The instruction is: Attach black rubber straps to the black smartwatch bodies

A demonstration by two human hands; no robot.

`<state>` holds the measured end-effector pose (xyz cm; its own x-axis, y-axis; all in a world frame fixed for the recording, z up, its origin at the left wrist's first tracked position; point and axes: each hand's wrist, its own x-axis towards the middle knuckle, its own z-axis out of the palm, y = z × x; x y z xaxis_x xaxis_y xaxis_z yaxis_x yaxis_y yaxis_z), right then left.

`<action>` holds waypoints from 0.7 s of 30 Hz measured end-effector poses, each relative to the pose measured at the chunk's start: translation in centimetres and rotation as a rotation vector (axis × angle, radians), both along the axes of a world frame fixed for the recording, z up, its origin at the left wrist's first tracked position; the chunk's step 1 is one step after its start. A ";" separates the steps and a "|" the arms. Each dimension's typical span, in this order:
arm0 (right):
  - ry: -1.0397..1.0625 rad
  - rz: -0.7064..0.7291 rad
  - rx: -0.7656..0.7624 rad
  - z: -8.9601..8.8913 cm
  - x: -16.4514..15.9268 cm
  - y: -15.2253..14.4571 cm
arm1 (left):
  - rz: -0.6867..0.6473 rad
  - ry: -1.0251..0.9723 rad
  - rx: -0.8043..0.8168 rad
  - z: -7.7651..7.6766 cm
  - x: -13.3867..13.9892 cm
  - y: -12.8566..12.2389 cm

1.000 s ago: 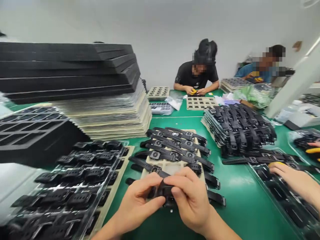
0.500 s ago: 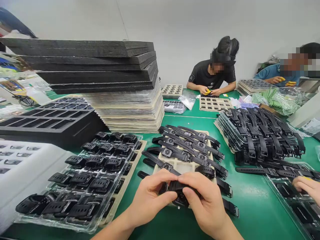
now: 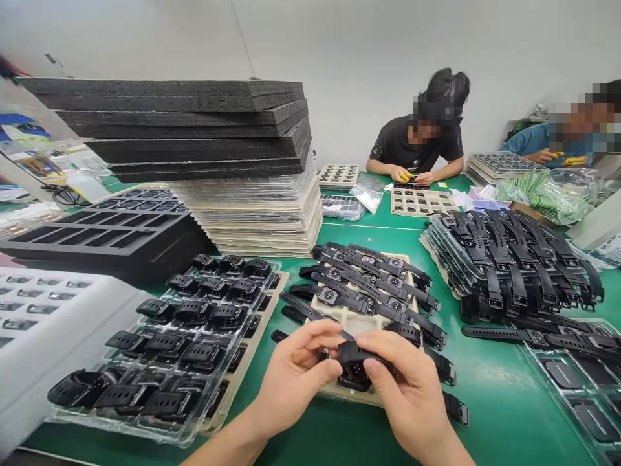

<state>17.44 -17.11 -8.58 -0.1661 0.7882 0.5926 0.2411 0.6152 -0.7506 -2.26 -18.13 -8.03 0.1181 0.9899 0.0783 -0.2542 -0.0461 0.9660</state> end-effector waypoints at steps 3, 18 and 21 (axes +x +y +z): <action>-0.026 0.064 -0.035 0.3 -0.2 0.0 | 0.039 0.072 0.101 0.0 -0.3 0.1; -0.010 0.026 -0.098 0.6 0.4 0.0 | 0.041 0.344 0.469 -0.3 -0.2 -0.1; 0.025 0.036 -0.135 0.9 0.3 0.1 | 0.062 0.351 0.537 -0.5 -0.3 0.1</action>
<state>17.78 -17.03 -7.69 -0.1816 0.8547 0.4863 0.2008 0.5163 -0.8325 -2.54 -18.06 -8.50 0.1709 0.8296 0.5316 0.0909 -0.5505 0.8299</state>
